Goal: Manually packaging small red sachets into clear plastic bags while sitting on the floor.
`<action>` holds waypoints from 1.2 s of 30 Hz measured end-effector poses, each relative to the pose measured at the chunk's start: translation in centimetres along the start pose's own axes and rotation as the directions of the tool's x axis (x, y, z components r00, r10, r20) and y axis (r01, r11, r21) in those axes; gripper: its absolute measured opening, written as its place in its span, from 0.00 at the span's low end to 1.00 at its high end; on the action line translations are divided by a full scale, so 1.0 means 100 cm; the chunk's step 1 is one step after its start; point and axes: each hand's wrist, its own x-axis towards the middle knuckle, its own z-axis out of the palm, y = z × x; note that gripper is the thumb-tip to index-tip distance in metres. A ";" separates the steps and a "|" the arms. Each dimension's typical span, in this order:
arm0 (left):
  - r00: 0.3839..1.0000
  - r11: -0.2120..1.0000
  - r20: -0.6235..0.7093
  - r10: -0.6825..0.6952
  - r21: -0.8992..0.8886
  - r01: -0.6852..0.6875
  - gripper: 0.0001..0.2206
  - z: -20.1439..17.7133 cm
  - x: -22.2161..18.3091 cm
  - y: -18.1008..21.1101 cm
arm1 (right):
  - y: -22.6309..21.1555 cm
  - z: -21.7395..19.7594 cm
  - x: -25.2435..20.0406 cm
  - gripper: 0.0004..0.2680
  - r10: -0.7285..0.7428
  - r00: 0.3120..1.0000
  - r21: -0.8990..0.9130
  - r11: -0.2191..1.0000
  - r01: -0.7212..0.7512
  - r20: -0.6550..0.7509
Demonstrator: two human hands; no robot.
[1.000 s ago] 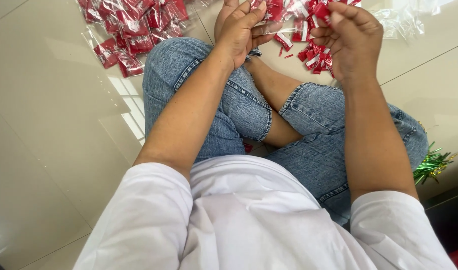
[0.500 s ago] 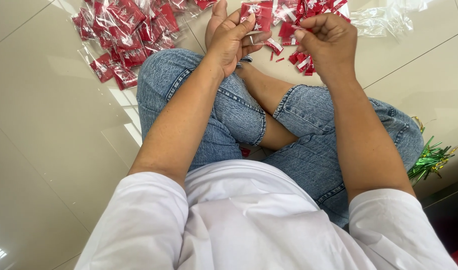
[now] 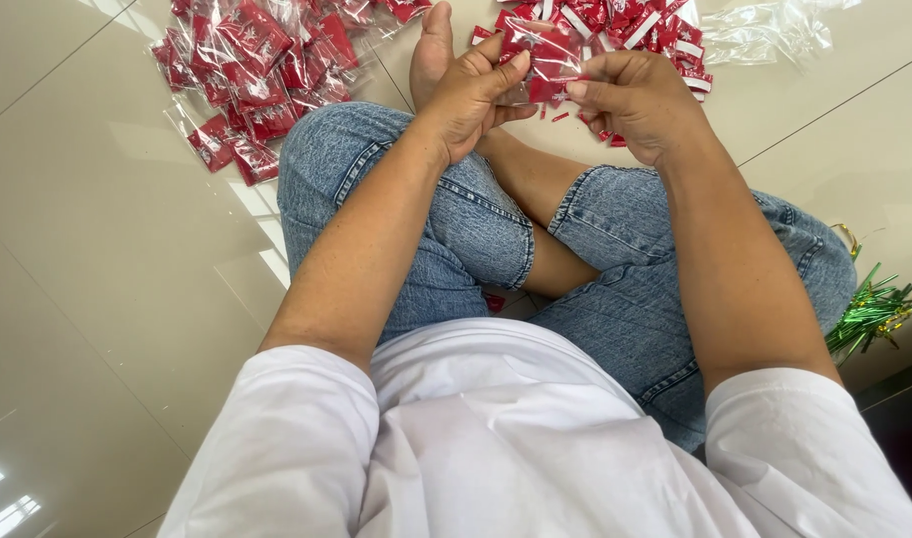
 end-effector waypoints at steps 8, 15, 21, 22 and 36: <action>0.997 0.987 0.066 0.031 0.157 -0.041 0.13 0.002 -0.001 -0.007 | 0.013 -0.004 0.012 0.06 0.050 0.995 -0.055 0.997 -0.045 0.091; 0.997 0.980 -0.010 0.077 0.183 -0.073 0.13 0.000 0.003 -0.010 | 0.010 -0.005 0.011 0.07 0.001 0.998 -0.058 0.998 0.002 0.060; 0.996 0.980 0.006 0.084 0.180 -0.083 0.14 -0.001 0.003 -0.012 | 0.009 0.000 0.008 0.08 -0.032 0.998 -0.231 0.972 0.044 0.054; 0.997 0.983 0.004 0.071 0.172 -0.070 0.14 0.000 0.003 -0.011 | 0.007 0.003 0.007 0.09 -0.031 0.998 -0.286 0.957 0.044 0.051; 0.998 0.970 -0.061 0.032 0.241 -0.016 0.13 0.005 -0.002 -0.006 | 0.009 -0.001 0.009 0.06 -0.104 0.992 -0.204 0.972 0.116 0.070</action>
